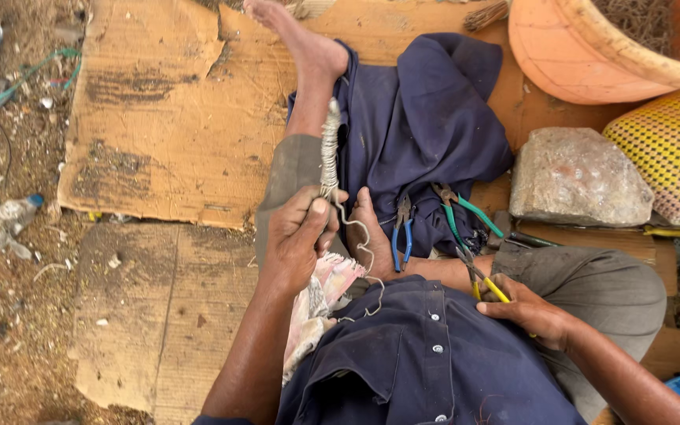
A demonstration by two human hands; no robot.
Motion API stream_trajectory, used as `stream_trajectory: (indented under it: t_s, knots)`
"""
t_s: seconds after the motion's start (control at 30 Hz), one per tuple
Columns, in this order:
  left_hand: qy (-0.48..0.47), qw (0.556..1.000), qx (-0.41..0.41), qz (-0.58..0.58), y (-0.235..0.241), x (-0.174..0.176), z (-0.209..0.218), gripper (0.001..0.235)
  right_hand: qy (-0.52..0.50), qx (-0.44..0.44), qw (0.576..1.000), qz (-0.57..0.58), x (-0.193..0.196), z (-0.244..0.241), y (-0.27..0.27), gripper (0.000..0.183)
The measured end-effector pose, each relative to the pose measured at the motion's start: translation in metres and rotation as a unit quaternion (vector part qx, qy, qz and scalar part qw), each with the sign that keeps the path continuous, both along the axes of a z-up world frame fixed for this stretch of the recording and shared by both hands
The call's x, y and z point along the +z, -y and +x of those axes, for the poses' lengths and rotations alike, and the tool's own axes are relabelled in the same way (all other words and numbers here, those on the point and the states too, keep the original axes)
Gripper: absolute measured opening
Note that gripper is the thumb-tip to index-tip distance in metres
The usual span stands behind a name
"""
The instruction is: The person sits on the ground and uses pliers to twist a bundle of wire around a central rod. They repeatedly grip, rotate, and tighten the wire to form a tight spiral coil.
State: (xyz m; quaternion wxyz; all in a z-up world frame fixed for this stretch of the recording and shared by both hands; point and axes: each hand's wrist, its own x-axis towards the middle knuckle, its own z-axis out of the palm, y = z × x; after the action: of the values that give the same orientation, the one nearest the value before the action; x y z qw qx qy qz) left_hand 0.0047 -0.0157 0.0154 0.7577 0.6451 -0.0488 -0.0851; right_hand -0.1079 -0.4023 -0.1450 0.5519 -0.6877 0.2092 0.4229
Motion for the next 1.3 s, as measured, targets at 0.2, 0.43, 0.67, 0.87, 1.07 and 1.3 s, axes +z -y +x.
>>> stream_trajectory:
  t_s: [0.2, 0.43, 0.67, 0.87, 1.07, 1.3]
  knots:
    - [0.016, 0.998, -0.052, -0.035, 0.006, -0.007, 0.001, 0.039, 0.216, 0.097, 0.965, -0.111, 0.033, 0.019, -0.012, 0.05]
    - [-0.024, 0.973, -0.153, -0.173, 0.008, 0.001, -0.002, 0.037, 0.323, 0.208, 0.91, -0.155, 0.144, 0.046, -0.058, 0.039]
    - [-0.052, 0.97, -0.191, -0.14, 0.017, 0.006, -0.003, 0.035, 0.367, 0.299, 0.867, -0.156, 0.208, 0.061, -0.098, 0.034]
    - [-0.006, 0.98, -0.194, -0.048, 0.023, 0.003, 0.001, 0.037, 0.36, 0.308, 0.862, -0.176, 0.214, 0.068, -0.105, 0.036]
    - [-0.002, 0.979, -0.201, -0.023, 0.03, 0.002, -0.001, 0.036, 0.365, 0.303, 0.859, -0.192, 0.212, 0.07, -0.101, 0.038]
    - [0.012, 0.981, -0.192, -0.006, 0.032, -0.002, 0.0, 0.036, 0.382, 0.31, 0.844, -0.212, 0.207, 0.073, -0.097, 0.04]
